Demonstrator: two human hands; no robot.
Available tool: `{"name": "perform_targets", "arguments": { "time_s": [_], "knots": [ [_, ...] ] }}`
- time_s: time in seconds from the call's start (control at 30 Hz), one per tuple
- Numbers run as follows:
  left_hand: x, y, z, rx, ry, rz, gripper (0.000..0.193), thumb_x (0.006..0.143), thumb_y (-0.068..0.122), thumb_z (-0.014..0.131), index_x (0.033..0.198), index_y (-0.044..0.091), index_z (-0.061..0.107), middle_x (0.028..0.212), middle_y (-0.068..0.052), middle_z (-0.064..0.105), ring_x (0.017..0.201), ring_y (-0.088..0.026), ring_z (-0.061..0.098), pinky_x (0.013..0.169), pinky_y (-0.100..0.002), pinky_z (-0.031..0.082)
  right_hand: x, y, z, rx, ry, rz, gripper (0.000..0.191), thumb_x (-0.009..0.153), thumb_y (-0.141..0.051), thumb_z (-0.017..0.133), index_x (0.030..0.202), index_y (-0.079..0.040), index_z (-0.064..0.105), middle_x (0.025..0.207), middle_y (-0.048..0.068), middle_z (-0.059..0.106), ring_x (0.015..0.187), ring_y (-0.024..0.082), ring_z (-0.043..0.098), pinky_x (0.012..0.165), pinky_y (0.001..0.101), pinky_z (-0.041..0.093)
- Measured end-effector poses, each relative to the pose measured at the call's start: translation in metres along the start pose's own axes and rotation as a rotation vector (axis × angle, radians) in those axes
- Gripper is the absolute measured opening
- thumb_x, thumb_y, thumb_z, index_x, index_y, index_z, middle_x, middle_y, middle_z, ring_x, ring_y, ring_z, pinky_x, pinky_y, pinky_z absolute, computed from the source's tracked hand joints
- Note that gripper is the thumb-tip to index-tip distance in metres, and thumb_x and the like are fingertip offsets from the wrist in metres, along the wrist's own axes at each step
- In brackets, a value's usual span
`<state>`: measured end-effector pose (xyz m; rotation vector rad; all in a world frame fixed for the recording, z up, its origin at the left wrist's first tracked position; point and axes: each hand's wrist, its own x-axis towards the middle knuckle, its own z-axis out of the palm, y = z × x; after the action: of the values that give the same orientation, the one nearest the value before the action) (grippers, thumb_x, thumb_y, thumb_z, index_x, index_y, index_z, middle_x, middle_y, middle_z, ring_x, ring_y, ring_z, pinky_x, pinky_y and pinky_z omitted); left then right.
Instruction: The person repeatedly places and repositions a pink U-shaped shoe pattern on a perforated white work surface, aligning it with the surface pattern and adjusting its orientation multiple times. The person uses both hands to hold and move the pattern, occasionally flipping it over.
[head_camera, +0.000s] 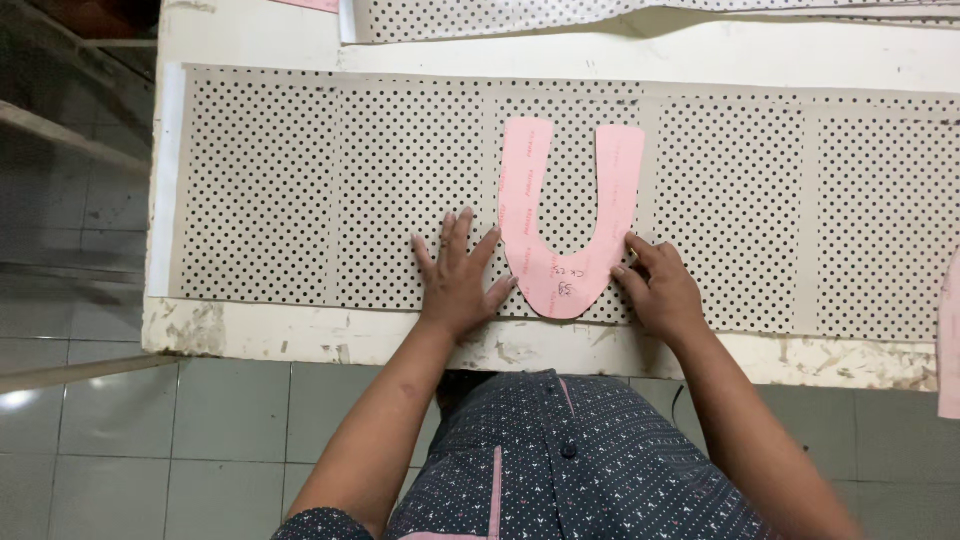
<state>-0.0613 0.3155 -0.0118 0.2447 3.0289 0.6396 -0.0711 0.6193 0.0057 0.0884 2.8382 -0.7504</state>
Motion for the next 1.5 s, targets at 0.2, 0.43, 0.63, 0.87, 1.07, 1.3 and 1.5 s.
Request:
{"name": "perform_targets", "arguments": {
  "time_s": [0.2, 0.43, 0.63, 0.87, 1.07, 1.3, 1.5],
  "knots": [
    [0.008, 0.006, 0.008, -0.052, -0.022, -0.080, 0.071, 0.086, 0.060, 0.069, 0.145, 0.026, 0.052, 0.165, -0.018, 0.019, 0.156, -0.035, 0.005, 0.115, -0.074, -0.008, 0.021, -0.005, -0.019, 0.035, -0.108, 0.080, 0.058, 0.093, -0.034, 0.069, 0.148, -0.020, 0.058, 0.096, 0.012, 0.066, 0.084, 0.024, 0.065, 0.080, 0.0376, 0.052],
    [0.011, 0.006, 0.020, -0.075, 0.128, -0.061, 0.073, 0.083, 0.057, 0.072, 0.146, 0.022, 0.056, 0.163, -0.014, 0.027, 0.157, -0.033, 0.011, 0.118, -0.072, -0.006, 0.031, 0.000, -0.025, 0.068, -0.124, 0.115, 0.058, 0.092, -0.037, 0.069, 0.148, -0.027, 0.058, 0.076, 0.010, 0.065, 0.070, 0.022, 0.061, 0.070, 0.0368, 0.051],
    [0.013, 0.007, 0.021, -0.106, 0.103, -0.095, 0.065, 0.083, 0.051, 0.072, 0.142, 0.026, 0.060, 0.163, -0.013, 0.029, 0.156, -0.033, 0.013, 0.120, -0.069, -0.005, 0.033, 0.007, -0.024, 0.051, -0.118, 0.094, 0.058, 0.092, -0.037, 0.069, 0.148, -0.029, 0.058, 0.074, 0.008, 0.065, 0.068, 0.021, 0.062, 0.068, 0.0371, 0.050],
    [0.011, 0.007, 0.020, -0.202, 0.128, -0.116, 0.048, 0.088, 0.039, 0.072, 0.134, 0.027, 0.069, 0.164, -0.011, 0.033, 0.158, -0.035, 0.014, 0.123, -0.066, -0.005, 0.034, 0.007, -0.025, 0.094, -0.142, 0.146, 0.059, 0.089, -0.039, 0.073, 0.146, -0.030, 0.060, 0.073, 0.006, 0.066, 0.064, 0.018, 0.059, 0.066, 0.0345, 0.050],
    [0.009, 0.005, 0.017, -0.259, 0.117, -0.113, 0.046, 0.085, 0.044, 0.075, 0.128, 0.026, 0.073, 0.163, -0.011, 0.035, 0.157, -0.034, 0.014, 0.122, -0.064, -0.008, 0.027, 0.002, -0.028, 0.191, -0.153, 0.166, 0.059, 0.087, -0.033, 0.080, 0.143, -0.024, 0.064, 0.073, 0.002, 0.062, 0.064, 0.012, 0.054, 0.062, 0.0296, 0.049],
    [0.009, 0.008, 0.014, -0.180, 0.058, -0.139, 0.058, 0.078, 0.055, 0.079, 0.128, 0.028, 0.071, 0.163, -0.011, 0.034, 0.158, -0.032, 0.012, 0.122, -0.065, -0.008, 0.020, -0.008, -0.030, 0.186, -0.148, 0.142, 0.070, 0.079, -0.029, 0.085, 0.144, -0.020, 0.061, 0.071, 0.002, 0.063, 0.060, 0.012, 0.055, 0.058, 0.0300, 0.047],
    [0.010, 0.007, 0.014, -0.146, 0.052, -0.101, 0.078, 0.075, 0.063, 0.079, 0.140, 0.024, 0.062, 0.163, -0.013, 0.028, 0.156, -0.032, 0.009, 0.118, -0.067, -0.010, 0.019, -0.005, -0.027, 0.165, -0.126, 0.095, 0.072, 0.078, -0.030, 0.087, 0.144, -0.018, 0.062, 0.073, 0.003, 0.065, 0.062, 0.013, 0.056, 0.060, 0.0310, 0.048]
  ]
}}
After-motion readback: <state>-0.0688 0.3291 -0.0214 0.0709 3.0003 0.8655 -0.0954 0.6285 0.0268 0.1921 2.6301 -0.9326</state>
